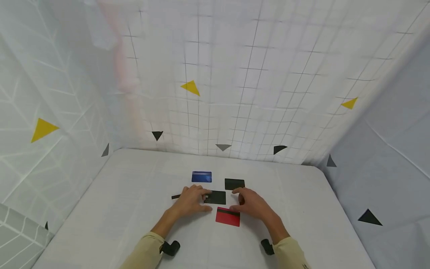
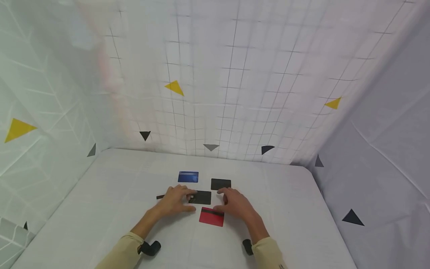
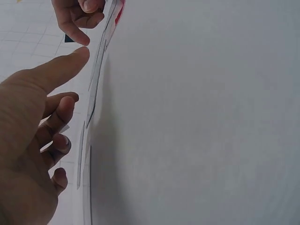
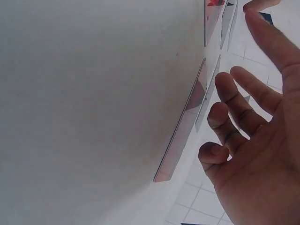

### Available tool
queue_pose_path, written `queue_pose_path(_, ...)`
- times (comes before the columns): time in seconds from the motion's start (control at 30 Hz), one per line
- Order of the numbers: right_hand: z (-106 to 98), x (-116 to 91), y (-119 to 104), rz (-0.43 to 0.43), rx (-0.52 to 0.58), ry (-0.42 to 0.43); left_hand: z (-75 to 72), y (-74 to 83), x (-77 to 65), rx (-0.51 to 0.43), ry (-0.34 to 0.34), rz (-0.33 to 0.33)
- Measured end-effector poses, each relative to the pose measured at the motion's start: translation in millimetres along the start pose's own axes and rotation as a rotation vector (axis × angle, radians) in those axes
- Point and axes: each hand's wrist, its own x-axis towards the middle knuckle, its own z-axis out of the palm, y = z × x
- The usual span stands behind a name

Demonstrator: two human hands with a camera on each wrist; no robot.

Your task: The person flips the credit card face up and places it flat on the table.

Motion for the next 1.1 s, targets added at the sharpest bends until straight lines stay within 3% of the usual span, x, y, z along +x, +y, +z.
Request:
queue_pose_path(0.23,-0.6,-8.2,3.2,-0.02,0.046,-0.038,8.0,10.2,0.1,-0.056,-0.029,0.045)
queue_pose_path(0.53,0.7,-20.1,3.8,-0.01,0.092,-0.102,11.5,22.0,-2.4,-0.042,-0.049,0.09)
queue_pose_path(1.1,6.0,-24.3,8.9,-0.029,-0.075,-0.11,21.2,27.5,-0.6,0.049,-0.102,0.105)
